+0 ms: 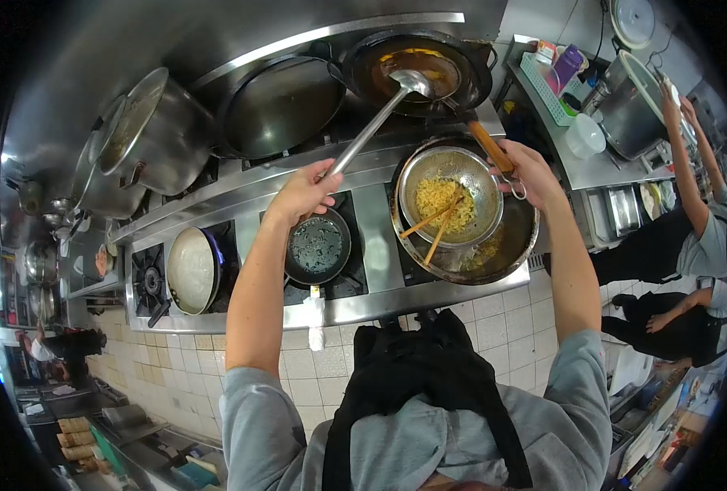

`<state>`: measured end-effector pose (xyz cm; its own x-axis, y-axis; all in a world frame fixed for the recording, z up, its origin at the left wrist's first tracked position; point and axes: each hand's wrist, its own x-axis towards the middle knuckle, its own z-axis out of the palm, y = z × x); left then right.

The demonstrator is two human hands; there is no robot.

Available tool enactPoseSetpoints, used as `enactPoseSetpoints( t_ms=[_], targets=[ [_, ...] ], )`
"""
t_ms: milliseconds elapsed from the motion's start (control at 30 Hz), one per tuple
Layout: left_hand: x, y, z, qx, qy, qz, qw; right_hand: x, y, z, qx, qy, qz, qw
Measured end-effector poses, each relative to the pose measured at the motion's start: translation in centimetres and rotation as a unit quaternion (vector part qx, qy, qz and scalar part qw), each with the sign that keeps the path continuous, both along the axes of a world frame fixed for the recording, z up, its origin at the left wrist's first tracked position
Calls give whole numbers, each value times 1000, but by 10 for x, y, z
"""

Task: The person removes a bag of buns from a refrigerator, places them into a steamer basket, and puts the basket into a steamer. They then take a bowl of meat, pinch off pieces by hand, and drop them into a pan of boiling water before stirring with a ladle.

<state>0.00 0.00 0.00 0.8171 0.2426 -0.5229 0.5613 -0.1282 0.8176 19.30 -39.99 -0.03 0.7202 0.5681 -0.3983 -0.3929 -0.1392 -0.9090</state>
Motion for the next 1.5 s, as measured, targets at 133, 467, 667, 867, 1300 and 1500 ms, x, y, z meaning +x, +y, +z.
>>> enactPoseSetpoints(
  t_ms=[133,467,667,867,1300,1500],
  targets=[
    [-3,3,-6,236,-79,-95,964,-33,-32,4,-10,-110,-108,988],
    [-137,-73,37,533,-370,147,747,-119,-144,-1,161,-224,-223,935],
    [-420,-139,-142,459,-89,296,833,-131,-97,-14,187,-190,-69,961],
    [-582,-200,-255,105,258,318,906,-185,39,4,151,-59,67,984],
    [-726,-289,-309,-10,260,522,812,-140,294,-71,289,99,-47,951],
    [-699,-303,-271,-13,204,578,790,-97,339,-103,389,186,-72,899]
  ],
)
